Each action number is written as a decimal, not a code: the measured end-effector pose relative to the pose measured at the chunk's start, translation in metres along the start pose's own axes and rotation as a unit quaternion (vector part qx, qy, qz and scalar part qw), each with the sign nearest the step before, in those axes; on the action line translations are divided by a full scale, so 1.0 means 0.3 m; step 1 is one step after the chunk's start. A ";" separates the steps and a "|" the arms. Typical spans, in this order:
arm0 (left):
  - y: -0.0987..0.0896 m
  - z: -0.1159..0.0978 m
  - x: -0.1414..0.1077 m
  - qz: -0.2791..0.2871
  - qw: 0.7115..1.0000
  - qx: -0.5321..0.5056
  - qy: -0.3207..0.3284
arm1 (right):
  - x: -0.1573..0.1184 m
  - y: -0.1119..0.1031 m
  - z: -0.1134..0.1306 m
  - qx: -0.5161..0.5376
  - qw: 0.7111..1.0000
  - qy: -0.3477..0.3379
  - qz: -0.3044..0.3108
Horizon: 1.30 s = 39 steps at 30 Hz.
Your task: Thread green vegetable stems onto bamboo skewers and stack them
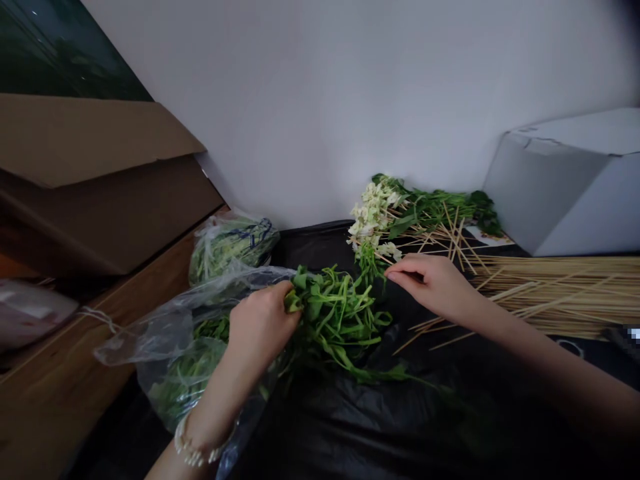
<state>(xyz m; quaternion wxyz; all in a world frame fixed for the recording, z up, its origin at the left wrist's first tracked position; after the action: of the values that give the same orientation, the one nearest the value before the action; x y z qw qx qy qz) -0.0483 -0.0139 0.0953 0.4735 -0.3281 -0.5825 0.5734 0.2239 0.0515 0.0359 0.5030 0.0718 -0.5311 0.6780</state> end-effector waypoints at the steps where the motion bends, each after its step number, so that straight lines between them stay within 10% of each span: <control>1: 0.003 -0.010 -0.025 0.000 1.000 -0.001 0.008 | 0.000 -0.002 -0.003 -0.002 1.000 0.000 -0.001; 8: 0.125 -0.093 -0.277 0.318 0.910 -0.122 0.236 | -0.006 0.002 -0.020 -0.009 1.000 0.006 0.000; 13: 0.006 -0.060 -0.292 0.365 0.885 -0.171 0.234 | -0.007 0.003 -0.014 -0.003 1.000 0.009 0.002; 18: -0.088 -0.008 -0.124 0.262 0.923 -0.235 0.154 | -0.005 0.003 -0.015 0.000 1.000 0.006 0.001; 24: 0.048 -0.082 0.064 0.037 0.990 -0.096 0.093 | -0.004 0.003 -0.008 0.000 1.000 -0.001 -0.004; 33: 0.203 -0.138 0.109 0.011 0.994 -0.018 0.108 | -0.003 -0.001 -0.006 0.000 1.000 0.008 -0.001; 36: 0.155 -0.100 0.136 0.025 0.983 -0.156 0.092 | -0.003 0.001 -0.004 0.002 1.000 0.007 -0.001; 39: 0.079 -0.066 0.152 0.097 0.913 -0.389 0.080 | -0.004 0.004 -0.002 0.001 1.000 0.004 0.000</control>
<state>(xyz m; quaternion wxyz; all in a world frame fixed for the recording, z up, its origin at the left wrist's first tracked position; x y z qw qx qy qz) -0.0492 0.0384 0.0781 0.2956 -0.5861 -0.6847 0.3167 0.2239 0.0514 0.0341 0.5049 0.0697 -0.5282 0.6792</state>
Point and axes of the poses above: each hand's wrist, its own x-axis towards the middle knuckle, its own y-axis out of the palm, z = x × y, the point moved 1 cm from there along x, towards the middle knuckle, and after that the axes turned 15 degrees about -y, right-handed, at the moved point
